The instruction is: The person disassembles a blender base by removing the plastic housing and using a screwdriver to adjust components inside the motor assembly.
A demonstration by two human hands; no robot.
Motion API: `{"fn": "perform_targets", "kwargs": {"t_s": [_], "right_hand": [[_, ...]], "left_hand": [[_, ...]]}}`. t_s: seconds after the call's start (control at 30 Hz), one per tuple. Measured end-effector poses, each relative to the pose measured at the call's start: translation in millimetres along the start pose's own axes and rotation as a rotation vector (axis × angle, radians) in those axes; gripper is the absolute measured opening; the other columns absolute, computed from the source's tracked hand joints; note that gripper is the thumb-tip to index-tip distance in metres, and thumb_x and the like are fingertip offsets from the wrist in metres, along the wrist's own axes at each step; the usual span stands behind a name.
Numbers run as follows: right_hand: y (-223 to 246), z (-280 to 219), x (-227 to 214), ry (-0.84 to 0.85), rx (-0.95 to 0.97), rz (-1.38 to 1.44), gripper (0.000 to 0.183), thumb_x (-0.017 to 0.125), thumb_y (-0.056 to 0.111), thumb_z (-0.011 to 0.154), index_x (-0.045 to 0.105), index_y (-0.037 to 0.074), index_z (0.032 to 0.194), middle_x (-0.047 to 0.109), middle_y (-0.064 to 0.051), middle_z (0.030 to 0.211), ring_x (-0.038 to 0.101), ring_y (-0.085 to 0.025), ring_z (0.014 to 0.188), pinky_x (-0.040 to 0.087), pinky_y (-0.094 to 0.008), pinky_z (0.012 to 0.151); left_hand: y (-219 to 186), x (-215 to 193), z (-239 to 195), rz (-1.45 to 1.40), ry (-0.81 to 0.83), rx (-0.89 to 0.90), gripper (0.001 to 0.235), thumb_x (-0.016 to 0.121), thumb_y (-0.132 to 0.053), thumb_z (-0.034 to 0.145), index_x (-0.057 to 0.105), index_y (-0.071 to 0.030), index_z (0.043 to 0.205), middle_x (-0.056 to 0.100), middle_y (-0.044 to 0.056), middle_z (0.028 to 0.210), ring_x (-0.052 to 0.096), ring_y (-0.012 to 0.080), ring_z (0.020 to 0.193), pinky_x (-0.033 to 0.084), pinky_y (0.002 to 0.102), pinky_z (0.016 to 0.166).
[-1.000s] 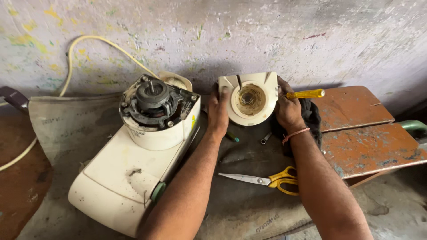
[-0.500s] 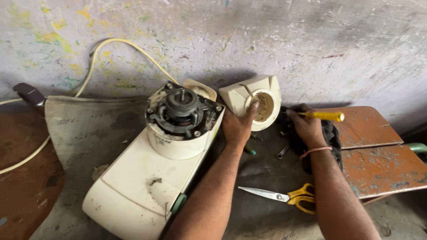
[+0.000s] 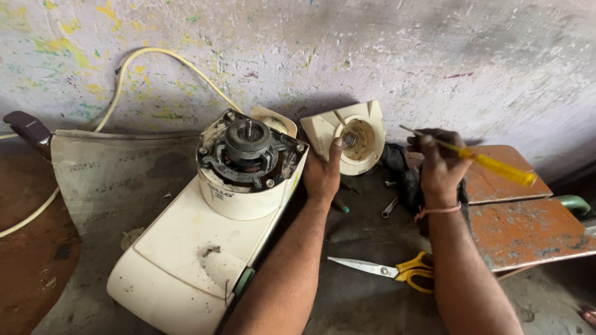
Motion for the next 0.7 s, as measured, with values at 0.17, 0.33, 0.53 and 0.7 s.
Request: {"fn": "perform_targets", "kwargs": {"t_s": [0.17, 0.33, 0.53, 0.7], "right_hand": [[34.6, -15.7, 55.7, 0.252, -0.045, -0.376, 0.012, 0.076, 0.001, 0.091, 0.072, 0.000, 0.103, 0.076, -0.011, 0.102, 0.073, -0.019, 0.091, 0.061, -0.031, 0.080], [35.7, -1.7, 84.8, 0.324, -0.259, -0.569, 0.014, 0.079, 0.003, 0.087, 0.072, 0.003, 0.099, 0.075, -0.008, 0.102, 0.072, -0.021, 0.092, 0.058, -0.035, 0.080], [19.4, -12.1, 91.2, 0.328, -0.491, -0.729, 0.020, 0.082, 0.005, 0.077, 0.072, 0.007, 0.094, 0.076, -0.010, 0.097, 0.070, -0.028, 0.090, 0.050, -0.043, 0.089], [16.4, -10.8, 82.3, 0.251, -0.396, -0.705, 0.018, 0.082, 0.006, 0.084, 0.073, 0.009, 0.100, 0.075, -0.007, 0.100, 0.071, -0.027, 0.098, 0.051, -0.037, 0.093]], "left_hand": [[0.5, -4.7, 1.6, -0.053, 0.022, 0.061, 0.085, 0.072, -0.049, 0.092, 0.040, 0.010, 0.145, 0.065, 0.025, 0.129, 0.067, 0.0325, 0.118, 0.052, 0.041, 0.104], [1.9, -6.4, 7.8, 0.082, -0.028, 0.029, 0.083, 0.075, -0.045, 0.091, 0.042, 0.009, 0.144, 0.064, 0.026, 0.130, 0.065, 0.0344, 0.117, 0.049, 0.042, 0.103], [-8.2, -6.0, 12.4, 0.194, -0.017, 0.105, 0.084, 0.071, -0.049, 0.094, 0.042, 0.009, 0.148, 0.062, 0.027, 0.133, 0.063, 0.0348, 0.120, 0.049, 0.042, 0.103], [-7.3, -4.4, 11.5, 0.146, -0.008, 0.018, 0.094, 0.074, -0.051, 0.089, 0.037, 0.010, 0.148, 0.061, 0.027, 0.133, 0.063, 0.0339, 0.119, 0.051, 0.041, 0.102]]}}
Point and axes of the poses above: each hand's wrist, its own z-axis towards the middle knuckle, its own x-axis out of the palm, y = z × x, the point moved 2 cm from there along z, towards the middle knuckle
